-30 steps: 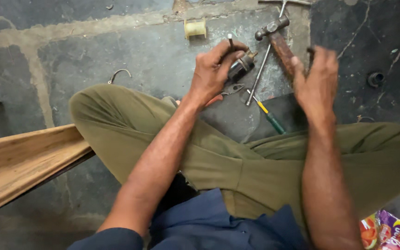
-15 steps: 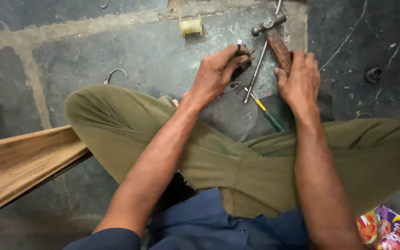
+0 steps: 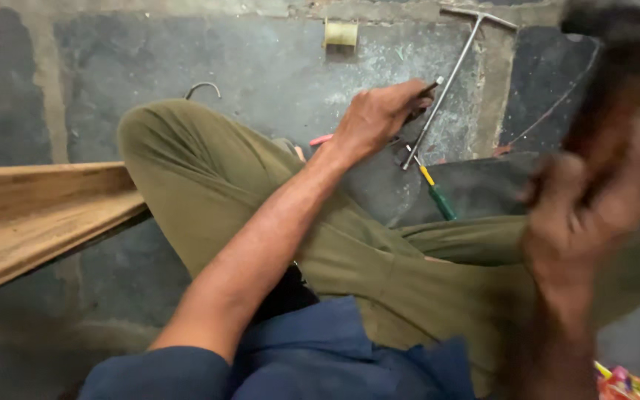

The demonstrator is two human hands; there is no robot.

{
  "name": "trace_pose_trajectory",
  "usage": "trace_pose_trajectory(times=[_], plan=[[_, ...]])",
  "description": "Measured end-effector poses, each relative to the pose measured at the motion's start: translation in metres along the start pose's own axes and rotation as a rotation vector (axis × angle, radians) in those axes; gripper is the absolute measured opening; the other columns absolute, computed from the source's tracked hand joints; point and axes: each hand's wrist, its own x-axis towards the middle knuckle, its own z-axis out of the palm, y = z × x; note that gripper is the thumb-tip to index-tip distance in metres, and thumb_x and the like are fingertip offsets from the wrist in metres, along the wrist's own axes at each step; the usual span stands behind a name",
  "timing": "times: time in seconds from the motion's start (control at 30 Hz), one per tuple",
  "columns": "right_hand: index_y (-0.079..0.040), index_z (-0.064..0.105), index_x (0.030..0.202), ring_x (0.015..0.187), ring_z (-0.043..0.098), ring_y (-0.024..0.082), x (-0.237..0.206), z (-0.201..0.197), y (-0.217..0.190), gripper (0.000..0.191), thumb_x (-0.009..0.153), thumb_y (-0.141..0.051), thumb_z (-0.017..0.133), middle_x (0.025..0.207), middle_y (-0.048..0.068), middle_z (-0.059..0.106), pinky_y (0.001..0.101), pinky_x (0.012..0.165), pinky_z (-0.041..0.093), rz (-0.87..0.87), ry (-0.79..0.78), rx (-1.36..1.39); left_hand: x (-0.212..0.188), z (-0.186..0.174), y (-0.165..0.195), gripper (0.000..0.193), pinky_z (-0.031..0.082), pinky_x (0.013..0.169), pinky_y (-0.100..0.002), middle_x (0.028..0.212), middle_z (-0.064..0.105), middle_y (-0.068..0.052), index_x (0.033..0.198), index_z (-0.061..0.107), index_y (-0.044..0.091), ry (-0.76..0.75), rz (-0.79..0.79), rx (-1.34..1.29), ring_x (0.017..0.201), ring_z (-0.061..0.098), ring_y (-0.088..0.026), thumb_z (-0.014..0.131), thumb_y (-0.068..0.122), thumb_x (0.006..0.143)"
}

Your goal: The person sits on the floor and uses a hammer to repeatedly strike a small metal cup and a cylindrical metal part. They also use a screwdriver to adjust a component inside the metal part.

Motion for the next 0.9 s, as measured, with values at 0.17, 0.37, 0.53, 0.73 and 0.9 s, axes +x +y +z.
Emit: trace_pose_trajectory(times=[0.17,0.37,0.53,0.73,0.9], plan=[[-0.011,0.033,0.163,0.118,0.068,0.039,-0.004,-0.004,-0.04,0.051,0.119,-0.021,0.057,0.134,0.028,0.063,0.0421,0.1,0.059,-0.488,-0.1,-0.53,0.002,-0.002,0.004,0.018,0.055,0.07,-0.046,0.098,0.073,-0.013,0.117,0.065,0.019,-0.011,0.03,-0.035,0.088,0.071,-0.037,0.066,0.022,0.099],[-0.013,0.037,0.164,0.108,0.074,0.039,0.0,-0.003,-0.037,0.054,0.115,-0.027,0.055,0.128,0.023,0.071,0.0443,0.089,0.059,-0.359,-0.216,-0.482,0.003,0.001,0.001,0.015,0.052,0.067,-0.049,0.092,0.072,-0.014,0.111,0.067,0.018,0.01,0.006,0.02,0.085,0.069,-0.039,0.068,0.024,0.097],[-0.017,0.04,0.16,0.094,0.07,0.035,-0.017,-0.017,-0.011,0.048,0.116,-0.023,0.058,0.118,0.021,0.067,0.0394,0.083,0.057,-0.389,-0.169,-0.58,0.002,0.0,0.0,0.016,0.052,0.068,-0.05,0.092,0.071,-0.014,0.112,0.065,0.016,0.002,0.069,0.01,0.086,0.069,-0.039,0.066,0.023,0.098],[-0.013,0.042,0.164,0.098,0.072,0.042,-0.012,0.012,0.009,0.062,0.108,-0.014,0.068,0.115,0.024,0.071,0.0438,0.078,0.056,-0.389,-0.251,-0.422,0.004,-0.007,0.007,0.015,0.052,0.068,-0.05,0.092,0.071,-0.015,0.112,0.066,0.016,-0.013,0.054,0.005,0.085,0.069,-0.04,0.066,0.025,0.099],[-0.014,0.039,0.164,0.101,0.071,0.045,-0.027,-0.029,-0.017,0.062,0.108,-0.015,0.065,0.135,0.03,0.067,0.0453,0.08,0.057,-0.502,-0.093,-0.546,0.002,-0.002,0.005,0.015,0.053,0.068,-0.048,0.093,0.071,-0.015,0.111,0.066,0.016,-0.026,0.045,-0.033,0.086,0.07,-0.039,0.067,0.024,0.099]])
